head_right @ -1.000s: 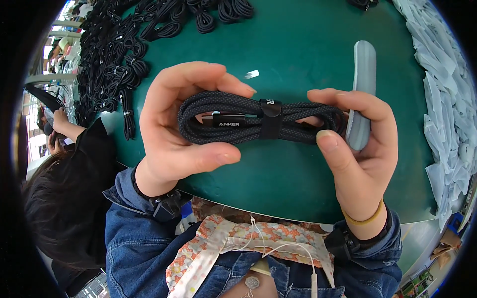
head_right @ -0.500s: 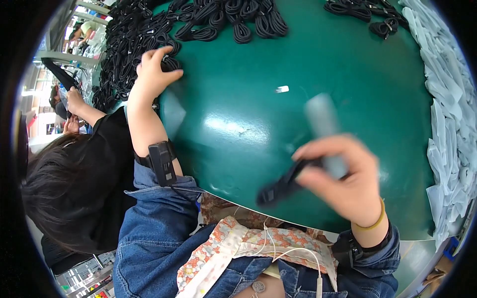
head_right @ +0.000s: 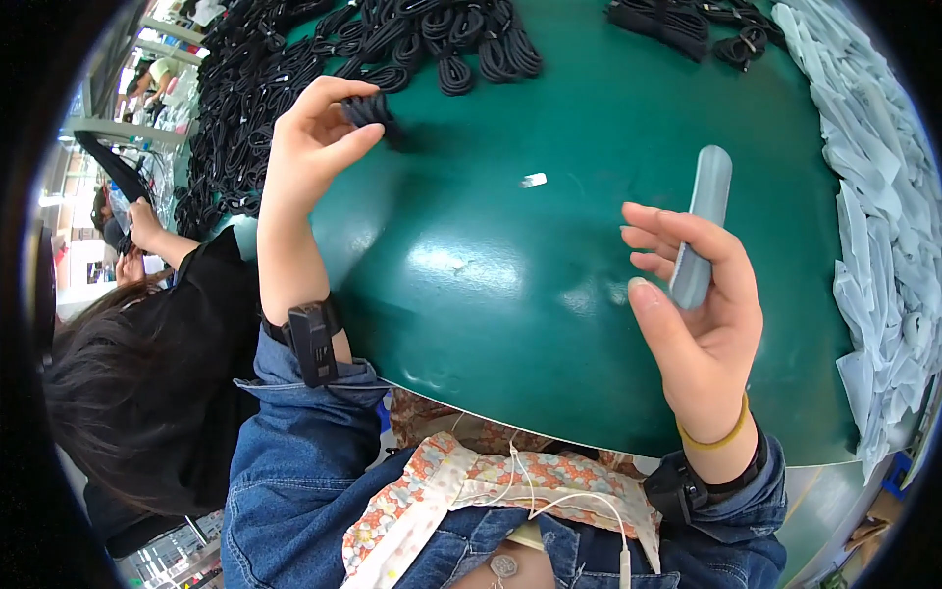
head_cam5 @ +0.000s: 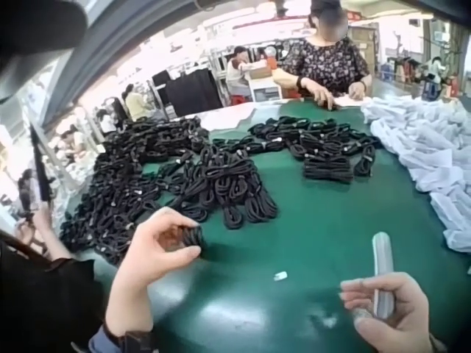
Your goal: The person picks up a cable from the table by hand, turns it over, and wipes the connector with a small tool. The person then places the cable back onto the table and repeats these actions with several other cables.
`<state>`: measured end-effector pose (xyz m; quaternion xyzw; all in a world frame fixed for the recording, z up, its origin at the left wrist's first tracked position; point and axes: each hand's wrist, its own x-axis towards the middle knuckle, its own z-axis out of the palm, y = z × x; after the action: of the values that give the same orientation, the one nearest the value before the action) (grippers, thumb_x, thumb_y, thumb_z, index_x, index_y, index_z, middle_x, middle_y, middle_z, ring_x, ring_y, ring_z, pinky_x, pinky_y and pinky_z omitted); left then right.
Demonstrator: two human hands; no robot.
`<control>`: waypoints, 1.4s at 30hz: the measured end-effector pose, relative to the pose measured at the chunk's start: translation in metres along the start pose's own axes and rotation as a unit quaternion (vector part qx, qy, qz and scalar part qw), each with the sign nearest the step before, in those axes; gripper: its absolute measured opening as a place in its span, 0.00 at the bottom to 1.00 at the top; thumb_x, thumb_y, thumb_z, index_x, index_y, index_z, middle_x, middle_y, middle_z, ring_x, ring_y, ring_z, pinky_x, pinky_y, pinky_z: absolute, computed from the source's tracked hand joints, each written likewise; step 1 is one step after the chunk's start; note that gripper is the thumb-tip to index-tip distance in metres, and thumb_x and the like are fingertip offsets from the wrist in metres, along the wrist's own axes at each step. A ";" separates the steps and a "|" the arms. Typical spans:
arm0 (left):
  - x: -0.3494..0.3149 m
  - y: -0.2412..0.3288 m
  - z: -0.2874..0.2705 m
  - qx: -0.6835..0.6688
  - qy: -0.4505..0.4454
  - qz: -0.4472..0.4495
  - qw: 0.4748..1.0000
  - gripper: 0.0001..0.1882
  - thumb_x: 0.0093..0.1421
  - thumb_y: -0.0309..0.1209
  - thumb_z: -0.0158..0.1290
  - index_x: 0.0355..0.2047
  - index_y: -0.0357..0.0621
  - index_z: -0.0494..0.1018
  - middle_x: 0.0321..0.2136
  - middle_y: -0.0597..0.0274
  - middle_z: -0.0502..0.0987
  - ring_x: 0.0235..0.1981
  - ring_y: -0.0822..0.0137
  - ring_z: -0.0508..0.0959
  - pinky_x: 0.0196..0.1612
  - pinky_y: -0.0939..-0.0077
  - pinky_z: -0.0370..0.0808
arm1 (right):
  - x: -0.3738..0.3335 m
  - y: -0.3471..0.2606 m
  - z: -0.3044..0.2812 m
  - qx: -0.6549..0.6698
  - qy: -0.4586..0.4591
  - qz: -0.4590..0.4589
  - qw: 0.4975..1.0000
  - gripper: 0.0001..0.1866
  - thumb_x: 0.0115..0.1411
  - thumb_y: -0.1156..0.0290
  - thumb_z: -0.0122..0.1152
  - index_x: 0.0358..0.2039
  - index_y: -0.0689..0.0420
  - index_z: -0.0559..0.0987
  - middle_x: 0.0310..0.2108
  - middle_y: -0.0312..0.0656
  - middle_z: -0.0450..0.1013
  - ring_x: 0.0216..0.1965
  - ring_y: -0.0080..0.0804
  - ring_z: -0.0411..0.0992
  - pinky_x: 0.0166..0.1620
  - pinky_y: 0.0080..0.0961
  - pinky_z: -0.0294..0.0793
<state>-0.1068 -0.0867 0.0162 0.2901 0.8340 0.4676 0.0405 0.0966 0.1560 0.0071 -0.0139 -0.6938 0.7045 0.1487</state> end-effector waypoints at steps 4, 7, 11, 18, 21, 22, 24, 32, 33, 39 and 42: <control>-0.005 0.016 0.041 -0.387 -0.056 0.064 0.918 0.19 0.42 0.25 0.52 0.37 0.35 0.65 0.35 0.53 0.67 0.37 0.65 0.71 0.37 0.74 0.70 | -0.001 0.000 -0.002 -0.050 -0.023 0.003 0.998 0.23 0.48 0.79 0.46 0.48 0.63 0.58 0.46 0.52 0.60 0.44 0.34 0.63 0.47 0.28 0.61; -0.017 0.030 0.065 -0.531 -0.100 0.088 0.837 0.20 0.43 0.25 0.52 0.38 0.33 0.63 0.37 0.51 0.66 0.38 0.64 0.70 0.40 0.74 0.69 | 0.001 -0.001 0.005 0.039 0.025 0.002 0.999 0.26 0.44 0.81 0.55 0.46 0.62 0.61 0.44 0.47 0.63 0.42 0.31 0.64 0.47 0.25 0.61; -0.029 0.038 0.079 -0.591 -0.160 0.097 0.785 0.22 0.42 0.24 0.53 0.38 0.31 0.61 0.38 0.48 0.65 0.39 0.63 0.70 0.43 0.73 0.68 | -0.003 0.003 0.001 0.050 -0.041 -0.011 0.998 0.26 0.42 0.80 0.58 0.44 0.64 0.62 0.43 0.46 0.63 0.40 0.30 0.65 0.45 0.24 0.63; -0.033 0.042 0.084 -0.614 -0.207 0.126 0.751 0.23 0.40 0.22 0.53 0.38 0.31 0.61 0.39 0.46 0.63 0.40 0.62 0.69 0.44 0.73 0.67 | -0.008 0.003 -0.005 0.030 -0.031 -0.011 0.999 0.24 0.42 0.80 0.59 0.41 0.67 0.64 0.40 0.47 0.64 0.40 0.30 0.65 0.40 0.23 0.68; -0.035 0.046 0.084 -0.554 -0.192 0.132 0.799 0.26 0.37 0.32 0.57 0.37 0.39 0.61 0.38 0.47 0.60 0.34 0.60 0.71 0.41 0.68 0.71 | -0.009 0.003 -0.004 0.035 -0.017 -0.002 0.999 0.23 0.42 0.80 0.59 0.41 0.67 0.64 0.39 0.47 0.64 0.39 0.30 0.65 0.40 0.22 0.68; -0.036 0.047 0.084 -0.554 -0.190 0.131 0.800 0.26 0.37 0.32 0.57 0.37 0.39 0.61 0.38 0.47 0.60 0.34 0.60 0.71 0.41 0.68 0.71 | -0.009 0.003 -0.004 0.039 -0.014 -0.004 0.999 0.23 0.42 0.79 0.59 0.41 0.67 0.64 0.39 0.47 0.64 0.39 0.30 0.65 0.40 0.22 0.68; -0.037 0.050 0.086 -0.550 -0.184 0.132 0.804 0.27 0.36 0.32 0.58 0.38 0.40 0.61 0.38 0.47 0.61 0.35 0.61 0.70 0.41 0.69 0.71 | -0.010 0.003 -0.004 0.043 -0.012 -0.005 0.999 0.23 0.42 0.79 0.59 0.41 0.67 0.64 0.39 0.47 0.64 0.39 0.30 0.65 0.40 0.22 0.67; -0.035 0.049 0.086 -0.532 -0.193 0.147 0.811 0.27 0.37 0.32 0.58 0.38 0.39 0.61 0.37 0.46 0.61 0.34 0.61 0.70 0.39 0.71 0.72 | -0.009 0.002 -0.004 0.055 0.004 -0.003 0.998 0.22 0.43 0.78 0.59 0.40 0.67 0.64 0.38 0.47 0.65 0.39 0.29 0.65 0.41 0.22 0.66; -0.035 0.049 0.086 -0.532 -0.195 0.148 0.810 0.28 0.37 0.32 0.58 0.39 0.39 0.61 0.37 0.46 0.61 0.34 0.61 0.70 0.39 0.71 0.72 | -0.010 0.001 -0.005 0.055 0.003 0.011 0.998 0.23 0.43 0.77 0.59 0.40 0.66 0.65 0.38 0.46 0.65 0.39 0.29 0.65 0.41 0.21 0.65; -0.041 0.060 0.088 -0.558 -0.158 0.081 0.811 0.28 0.38 0.34 0.58 0.38 0.37 0.60 0.36 0.46 0.62 0.34 0.61 0.71 0.38 0.72 0.72 | -0.014 -0.005 -0.010 0.070 0.006 0.076 0.995 0.24 0.42 0.75 0.60 0.40 0.66 0.65 0.37 0.43 0.66 0.38 0.25 0.65 0.42 0.19 0.62; -0.043 0.067 0.087 -0.566 -0.135 0.017 0.813 0.29 0.38 0.36 0.58 0.39 0.35 0.60 0.35 0.46 0.63 0.33 0.61 0.71 0.37 0.71 0.72 | -0.016 -0.005 -0.015 0.066 0.003 0.090 0.994 0.23 0.41 0.75 0.61 0.40 0.66 0.65 0.36 0.43 0.66 0.37 0.24 0.64 0.41 0.18 0.62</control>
<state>-0.0118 -0.0173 0.0122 0.2903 0.4028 0.8137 0.3022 0.1161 0.1671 0.0086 -0.0691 -0.6410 0.7594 0.0872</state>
